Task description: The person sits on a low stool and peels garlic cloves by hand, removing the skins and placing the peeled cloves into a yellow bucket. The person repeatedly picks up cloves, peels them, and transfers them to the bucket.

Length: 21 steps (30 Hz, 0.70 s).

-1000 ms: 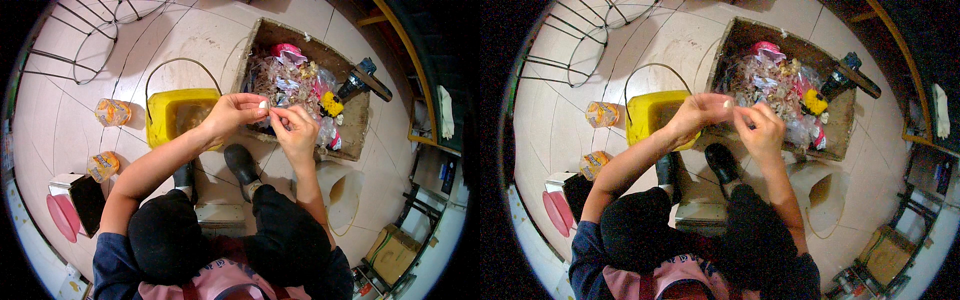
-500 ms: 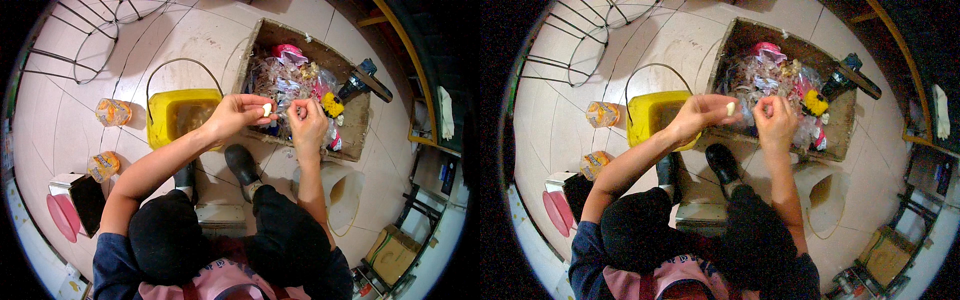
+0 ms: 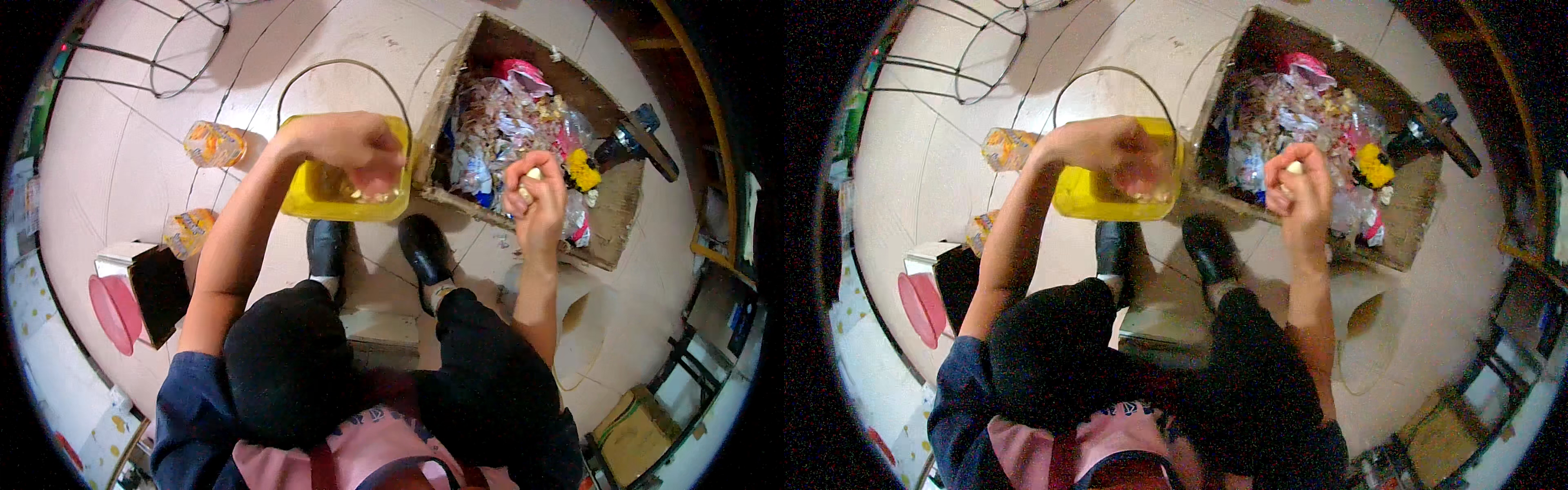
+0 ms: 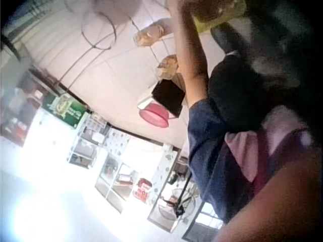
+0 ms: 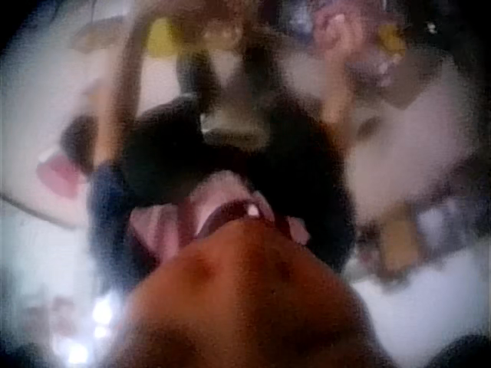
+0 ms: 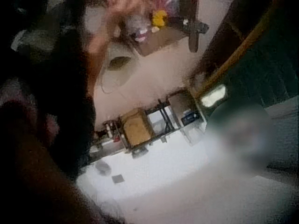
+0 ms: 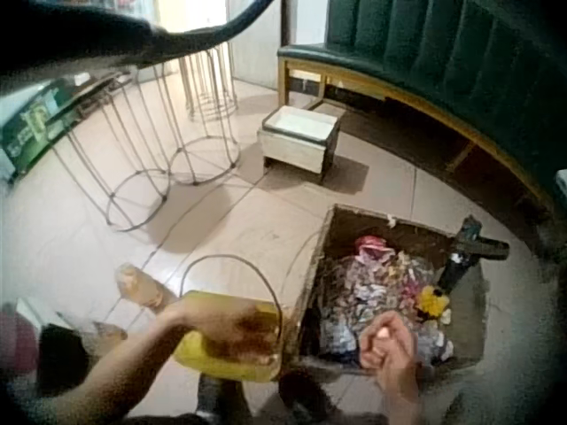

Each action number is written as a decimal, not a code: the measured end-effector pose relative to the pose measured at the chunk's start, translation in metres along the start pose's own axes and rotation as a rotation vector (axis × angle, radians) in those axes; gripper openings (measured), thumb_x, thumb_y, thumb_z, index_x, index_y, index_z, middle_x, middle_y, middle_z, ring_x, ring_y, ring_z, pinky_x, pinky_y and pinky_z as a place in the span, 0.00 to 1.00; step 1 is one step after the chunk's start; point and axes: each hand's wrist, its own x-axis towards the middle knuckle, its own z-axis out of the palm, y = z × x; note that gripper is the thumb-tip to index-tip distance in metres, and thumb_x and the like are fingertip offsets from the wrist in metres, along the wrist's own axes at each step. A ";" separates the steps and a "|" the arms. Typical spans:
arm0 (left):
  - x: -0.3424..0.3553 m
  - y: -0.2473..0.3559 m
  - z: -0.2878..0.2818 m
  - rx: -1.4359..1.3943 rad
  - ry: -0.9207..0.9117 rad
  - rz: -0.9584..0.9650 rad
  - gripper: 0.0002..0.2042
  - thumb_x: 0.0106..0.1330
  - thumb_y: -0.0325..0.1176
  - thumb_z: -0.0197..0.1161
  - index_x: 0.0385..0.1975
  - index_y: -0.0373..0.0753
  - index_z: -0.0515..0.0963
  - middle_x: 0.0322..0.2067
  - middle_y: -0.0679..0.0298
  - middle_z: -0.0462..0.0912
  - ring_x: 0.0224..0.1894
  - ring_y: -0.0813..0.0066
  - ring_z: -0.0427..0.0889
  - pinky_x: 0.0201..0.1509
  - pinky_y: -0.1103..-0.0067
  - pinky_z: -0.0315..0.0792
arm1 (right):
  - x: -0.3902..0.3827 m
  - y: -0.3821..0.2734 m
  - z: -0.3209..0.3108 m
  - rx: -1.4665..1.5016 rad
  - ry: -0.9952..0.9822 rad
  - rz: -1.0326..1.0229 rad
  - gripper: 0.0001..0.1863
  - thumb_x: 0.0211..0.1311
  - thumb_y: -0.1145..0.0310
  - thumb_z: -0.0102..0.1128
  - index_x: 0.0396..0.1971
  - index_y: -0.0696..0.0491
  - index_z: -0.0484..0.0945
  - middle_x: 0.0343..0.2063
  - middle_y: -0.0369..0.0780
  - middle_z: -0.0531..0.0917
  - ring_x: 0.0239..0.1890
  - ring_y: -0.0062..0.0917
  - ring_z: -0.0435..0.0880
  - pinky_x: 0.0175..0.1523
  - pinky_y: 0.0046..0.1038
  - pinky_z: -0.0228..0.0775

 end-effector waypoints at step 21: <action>0.099 -0.189 0.059 0.723 0.011 -0.129 0.10 0.46 0.35 0.60 0.26 0.38 0.82 0.26 0.52 0.83 0.28 0.49 0.81 0.32 0.62 0.74 | -0.002 0.010 0.023 -0.369 -0.177 0.045 0.04 0.59 0.72 0.57 0.30 0.54 0.72 0.22 0.28 0.70 0.19 0.06 0.59 0.21 0.11 0.47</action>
